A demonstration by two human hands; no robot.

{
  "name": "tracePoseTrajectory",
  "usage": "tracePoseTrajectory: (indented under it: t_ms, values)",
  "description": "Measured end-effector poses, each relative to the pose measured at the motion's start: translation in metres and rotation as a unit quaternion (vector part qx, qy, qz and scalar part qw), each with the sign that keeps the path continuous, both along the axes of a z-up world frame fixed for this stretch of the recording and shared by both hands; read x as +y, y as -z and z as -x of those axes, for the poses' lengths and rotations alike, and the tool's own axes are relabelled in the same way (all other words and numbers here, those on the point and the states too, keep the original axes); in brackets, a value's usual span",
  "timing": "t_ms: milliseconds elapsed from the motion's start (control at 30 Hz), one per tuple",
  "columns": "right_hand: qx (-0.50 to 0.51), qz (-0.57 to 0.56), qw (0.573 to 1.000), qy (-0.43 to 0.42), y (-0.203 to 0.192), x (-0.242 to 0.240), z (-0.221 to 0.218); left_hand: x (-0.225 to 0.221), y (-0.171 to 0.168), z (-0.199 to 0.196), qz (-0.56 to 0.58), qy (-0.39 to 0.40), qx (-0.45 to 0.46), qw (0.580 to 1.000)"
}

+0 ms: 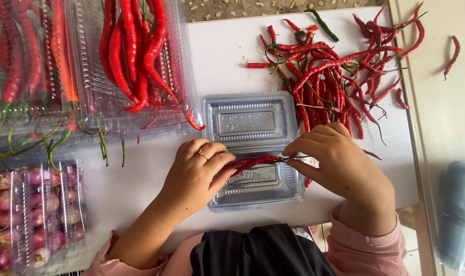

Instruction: The person places small red chilies into clear plastic containers by hand and سپس moves the containers aside.

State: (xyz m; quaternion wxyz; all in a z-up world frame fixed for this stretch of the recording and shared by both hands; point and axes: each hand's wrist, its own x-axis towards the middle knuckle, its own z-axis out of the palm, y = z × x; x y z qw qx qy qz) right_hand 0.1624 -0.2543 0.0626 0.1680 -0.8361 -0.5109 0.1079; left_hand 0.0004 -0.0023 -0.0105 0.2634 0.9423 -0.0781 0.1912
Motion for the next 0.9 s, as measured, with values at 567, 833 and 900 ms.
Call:
tracePoseTrajectory:
  t_ms: [567,833,900]
  values:
    - [-0.016,0.008,0.999,-0.034,0.013,0.007,0.008,-0.006,-0.02,-0.004,-0.009,0.011,0.059,0.998]
    - [0.015,0.006,0.999,-0.04,0.007,0.001,0.004,-0.013,-0.024,-0.009,-0.023,-0.011,0.044,0.999]
    - [0.035,-0.035,0.999,-0.015,-0.002,-0.007,-0.003,-0.017,-0.024,-0.011,-0.045,-0.022,0.029,0.998]
